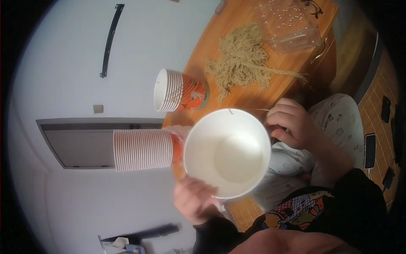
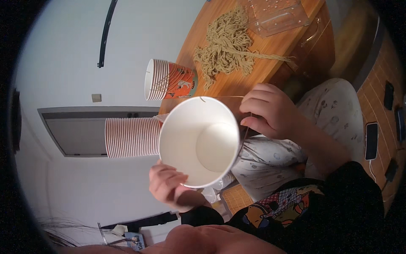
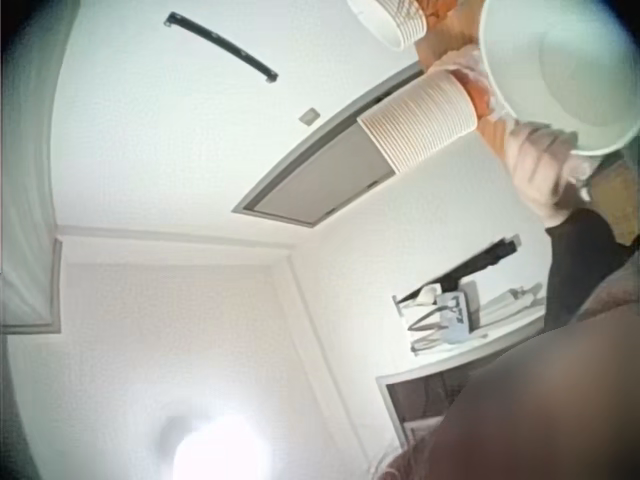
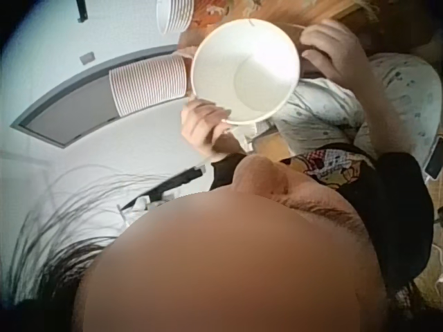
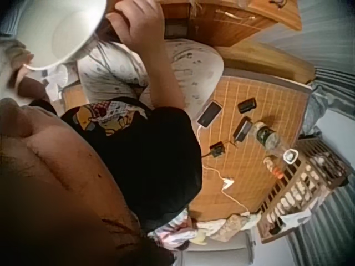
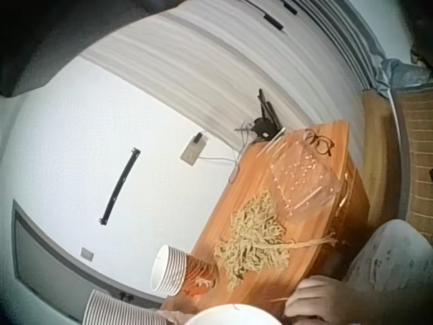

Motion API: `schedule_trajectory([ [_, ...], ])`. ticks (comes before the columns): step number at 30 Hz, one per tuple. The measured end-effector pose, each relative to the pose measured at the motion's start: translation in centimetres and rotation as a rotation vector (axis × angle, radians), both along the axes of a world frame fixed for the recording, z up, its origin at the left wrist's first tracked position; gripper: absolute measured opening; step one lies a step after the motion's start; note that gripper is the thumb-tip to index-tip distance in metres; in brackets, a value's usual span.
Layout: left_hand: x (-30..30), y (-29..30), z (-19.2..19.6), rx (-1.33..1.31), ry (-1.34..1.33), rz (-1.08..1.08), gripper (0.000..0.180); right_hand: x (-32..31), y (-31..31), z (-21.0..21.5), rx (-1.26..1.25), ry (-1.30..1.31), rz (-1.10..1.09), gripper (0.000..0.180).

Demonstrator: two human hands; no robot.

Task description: Attaching handle strings to paper buckets through pre-drilled holes.

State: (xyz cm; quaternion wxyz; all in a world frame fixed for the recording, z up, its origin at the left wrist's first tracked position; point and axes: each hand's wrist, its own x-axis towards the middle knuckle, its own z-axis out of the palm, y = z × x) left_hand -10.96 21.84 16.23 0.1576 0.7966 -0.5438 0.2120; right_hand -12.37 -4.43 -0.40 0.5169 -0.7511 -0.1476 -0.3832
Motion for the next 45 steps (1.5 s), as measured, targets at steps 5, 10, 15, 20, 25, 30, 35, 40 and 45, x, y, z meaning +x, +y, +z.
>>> schedule_trajectory([
  [5, 3.5, 0.4, 4.7, 0.119, -0.079, 0.105, 0.029, 0.1, 0.2, 0.2, 0.035, -0.122, 0.000, 0.022],
  [10, 9.3, -2.3, 10.6, 0.196, -0.210, 0.253, 0.015, 0.4, 1.3, -0.2, 0.088, -0.121, 0.046, 0.020],
  [15, 14.1, -8.1, 12.9, 0.347, -0.438, 0.359, 0.010, 0.1, 1.8, -0.1, 0.108, -0.080, 0.059, 0.012],
  [20, 19.3, -10.6, 12.6, 0.466, -0.644, 0.346, 0.014, -0.2, 2.3, 0.3, 0.127, -0.113, 0.078, 0.009],
  [25, 22.6, -10.1, 11.5, 0.562, -0.734, 0.401, 0.015, -0.2, 2.3, 0.2, 0.135, -0.134, 0.081, 0.009],
  [30, 23.3, -8.2, 9.5, 0.474, -0.680, 0.427, 0.015, -0.1, 2.2, 0.1, 0.149, -0.126, 0.078, 0.009],
  [35, 23.2, -5.7, 7.0, 0.307, -0.593, 0.547, 0.017, 0.0, 2.7, -0.1, 0.134, -0.101, 0.088, 0.009],
  [40, 24.0, -3.5, 4.6, 0.124, -0.411, 0.654, 0.023, 0.3, 3.3, -0.4, 0.110, -0.083, 0.114, 0.010],
  [45, 23.8, -2.3, 4.4, 0.053, -0.331, 0.674, 0.024, 0.6, 3.6, -0.2, 0.066, -0.068, 0.085, 0.007],
])
